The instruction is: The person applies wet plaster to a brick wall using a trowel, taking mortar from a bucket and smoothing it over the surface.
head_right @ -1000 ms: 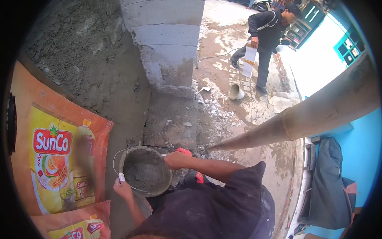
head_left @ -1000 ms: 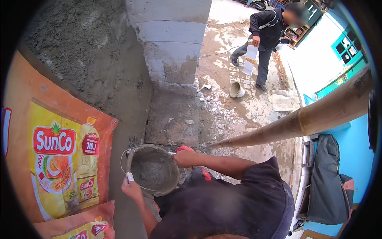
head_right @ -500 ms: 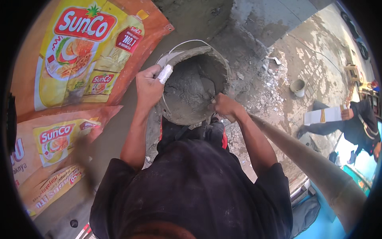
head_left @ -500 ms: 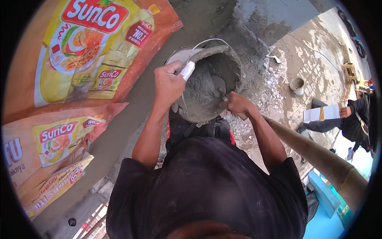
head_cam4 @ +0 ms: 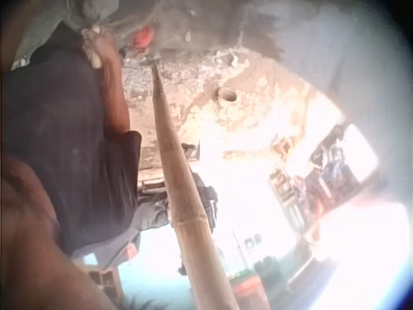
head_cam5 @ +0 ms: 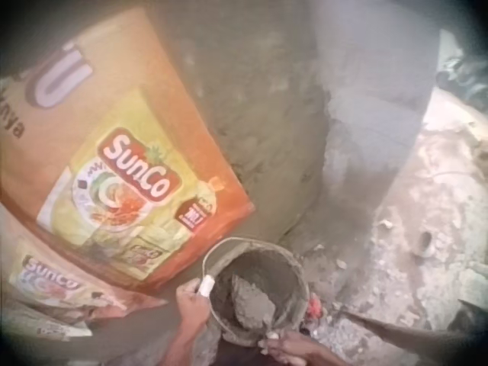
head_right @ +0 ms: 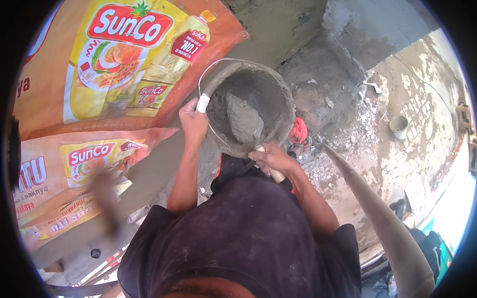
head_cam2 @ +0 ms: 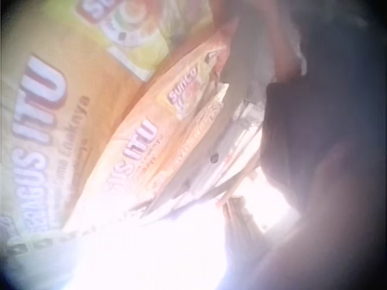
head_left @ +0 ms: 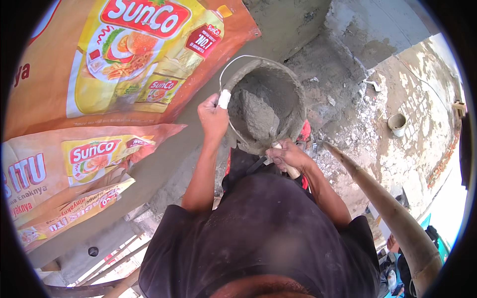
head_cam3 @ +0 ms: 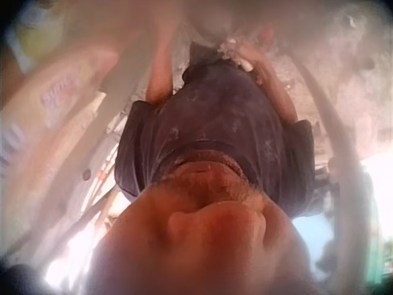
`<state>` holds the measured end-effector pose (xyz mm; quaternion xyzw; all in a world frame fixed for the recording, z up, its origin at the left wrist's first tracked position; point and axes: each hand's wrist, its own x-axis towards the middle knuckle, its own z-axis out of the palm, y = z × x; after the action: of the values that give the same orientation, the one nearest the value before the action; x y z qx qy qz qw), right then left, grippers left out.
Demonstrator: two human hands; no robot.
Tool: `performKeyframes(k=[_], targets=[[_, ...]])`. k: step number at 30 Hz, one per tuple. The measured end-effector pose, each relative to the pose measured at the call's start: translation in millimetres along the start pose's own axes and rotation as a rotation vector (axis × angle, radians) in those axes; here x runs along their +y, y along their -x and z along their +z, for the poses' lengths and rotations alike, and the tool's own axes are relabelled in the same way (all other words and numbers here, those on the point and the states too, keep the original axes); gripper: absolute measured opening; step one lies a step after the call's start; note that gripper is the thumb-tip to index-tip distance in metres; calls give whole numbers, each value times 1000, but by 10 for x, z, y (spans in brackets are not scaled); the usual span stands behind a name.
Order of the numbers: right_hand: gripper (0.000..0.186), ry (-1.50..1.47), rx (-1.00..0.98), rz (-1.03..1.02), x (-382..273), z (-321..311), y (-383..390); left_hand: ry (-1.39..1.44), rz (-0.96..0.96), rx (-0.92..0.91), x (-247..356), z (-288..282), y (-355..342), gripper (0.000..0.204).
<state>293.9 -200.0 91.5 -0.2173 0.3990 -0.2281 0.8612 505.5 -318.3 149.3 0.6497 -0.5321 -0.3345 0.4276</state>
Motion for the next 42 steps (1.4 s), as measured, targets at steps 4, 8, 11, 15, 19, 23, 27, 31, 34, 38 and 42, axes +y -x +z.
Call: performKeyframes(k=[4, 8, 11, 15, 19, 23, 27, 31, 34, 38, 42], targets=[[20, -229, 85, -31, 37, -80, 67, -61, -74, 95, -355, -2, -1, 41], [16, -445, 183, -350, -276, 19, 281, -75, -88, 156, -888, -147, -51, 36], [10, -526, 414, -678, -811, -57, 499, -99, -150, 142, -1043, -344, -37, 34], [8, -422, 1130, -1168, -1689, -600, 600, -56, -208, 162, -855, -471, -104, 31], [16, -402, 1696, -1545, -2636, -1625, 133, -82, -226, 192, -934, -796, -120, 31], [28, -215, 2252, -1139, -3734, -2225, -859, -123, -98, 171, -864, -899, -170, 32], [32, 668, 1612, -1008, -4322, -898, -2067, -176, -93, 173, -970, -900, -140, 33], [14, -127, 972, -1408, -3458, 36, -1494, -257, -88, 225, -854, -862, -74, 32], [15, -17, 797, -1139, -2204, -29, -864, -166, -55, 238, -820, -776, -170, 31], [34, 1136, 589, -672, -871, -444, -98, -208, 59, 124, -501, -561, -295, 25], [23, 1530, 599, -308, -694, -205, -125, -218, 143, -60, -29, -197, -311, 32]])
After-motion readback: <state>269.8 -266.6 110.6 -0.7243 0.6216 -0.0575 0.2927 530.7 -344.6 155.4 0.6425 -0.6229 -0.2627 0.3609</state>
